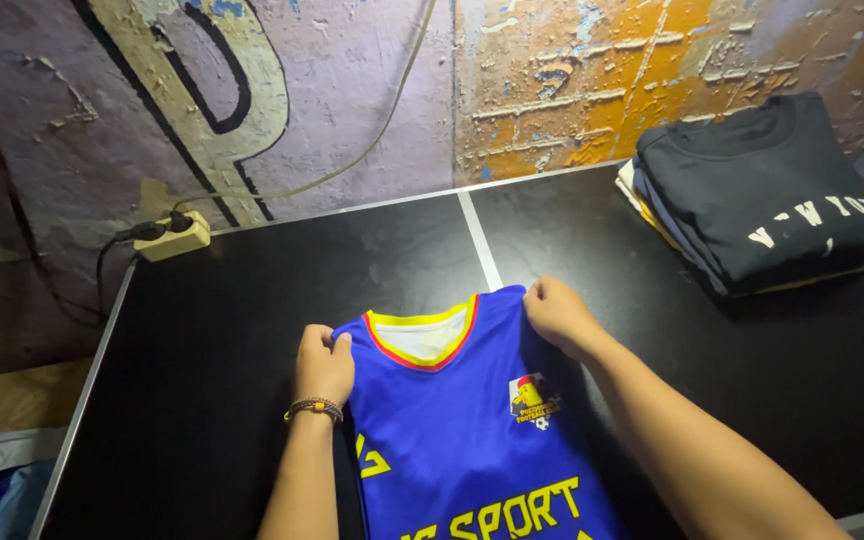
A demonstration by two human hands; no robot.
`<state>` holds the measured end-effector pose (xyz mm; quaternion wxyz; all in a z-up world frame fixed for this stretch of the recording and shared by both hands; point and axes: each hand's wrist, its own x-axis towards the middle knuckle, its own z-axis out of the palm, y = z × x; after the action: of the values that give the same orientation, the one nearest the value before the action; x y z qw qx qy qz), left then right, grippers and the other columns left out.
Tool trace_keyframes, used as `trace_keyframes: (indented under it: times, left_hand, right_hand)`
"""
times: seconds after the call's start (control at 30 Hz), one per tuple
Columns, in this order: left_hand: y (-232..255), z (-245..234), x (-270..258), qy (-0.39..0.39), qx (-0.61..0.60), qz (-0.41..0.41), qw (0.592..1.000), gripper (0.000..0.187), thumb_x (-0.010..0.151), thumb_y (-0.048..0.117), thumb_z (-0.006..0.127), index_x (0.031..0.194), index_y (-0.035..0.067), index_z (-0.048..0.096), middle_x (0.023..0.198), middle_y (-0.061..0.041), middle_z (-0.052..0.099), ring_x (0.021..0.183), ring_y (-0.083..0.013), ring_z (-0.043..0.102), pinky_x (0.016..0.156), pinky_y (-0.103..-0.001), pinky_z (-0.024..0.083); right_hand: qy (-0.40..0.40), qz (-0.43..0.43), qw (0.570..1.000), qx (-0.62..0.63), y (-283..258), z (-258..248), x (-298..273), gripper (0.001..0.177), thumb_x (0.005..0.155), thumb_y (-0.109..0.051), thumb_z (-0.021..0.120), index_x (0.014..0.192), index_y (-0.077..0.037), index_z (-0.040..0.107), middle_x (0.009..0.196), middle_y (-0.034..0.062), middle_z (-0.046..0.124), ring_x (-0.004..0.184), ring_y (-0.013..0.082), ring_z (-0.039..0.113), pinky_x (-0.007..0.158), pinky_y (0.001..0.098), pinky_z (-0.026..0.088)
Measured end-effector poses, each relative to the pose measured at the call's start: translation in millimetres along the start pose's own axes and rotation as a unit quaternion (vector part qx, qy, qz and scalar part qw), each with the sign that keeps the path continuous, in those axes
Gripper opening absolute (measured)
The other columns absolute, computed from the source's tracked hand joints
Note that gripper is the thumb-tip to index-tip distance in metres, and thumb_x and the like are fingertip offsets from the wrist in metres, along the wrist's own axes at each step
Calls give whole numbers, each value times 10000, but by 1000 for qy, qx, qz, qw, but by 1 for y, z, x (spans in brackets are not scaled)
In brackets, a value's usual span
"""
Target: The person folds two soccer jerseys on a black table. First, a dark blue jersey with yellow accents is smoothed, folded in half, and then folded into a compact rectangle before being placed on a stack. Next, a light blue jersey is similarly smoothed and folded into a neat rectangle.
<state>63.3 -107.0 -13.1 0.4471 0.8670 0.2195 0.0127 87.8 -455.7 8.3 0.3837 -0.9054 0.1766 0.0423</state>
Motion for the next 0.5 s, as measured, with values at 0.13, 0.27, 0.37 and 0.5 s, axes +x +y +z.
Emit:
trace_keyframes:
  times: [0.13,0.27,0.37,0.5]
  left_hand:
    - [11,-5,-7,-26,-49,-5,998,307,942,281,711,1162,85,625,1108,-172,715,1180,-333,663,946,-458,558]
    - [-9,11,12,-39,-79,-24,996,346,952,298,687,1229,94,657,1104,-178,766,1162,-297,694,928,-430,582]
    - [-7,12,7,7,-93,14,996,278,984,268,638,1167,71,710,1067,-176,777,1136,-312,702,930,-432,574]
    - [-34,33,25,87,64,92,990,336,914,351,754,1147,117,693,1053,-102,777,1127,-324,687,1007,-457,537]
  right_hand:
    - [-19,0,995,99,7,13,-2,274,948,-245,544,975,-3,669,769,184,656,800,293,657,645,404,513]
    - [-49,77,976,200,-23,0,-31,643,966,-325,675,1476,-14,438,1267,360,634,1230,436,627,970,614,516]
    - [-34,2,971,239,-15,7,-29,506,994,-162,613,1471,-46,492,1144,273,693,1047,328,659,843,467,574]
    - [18,-105,994,-31,3,12,-10,540,974,-243,651,1482,-138,501,1200,297,709,1177,435,675,961,565,559]
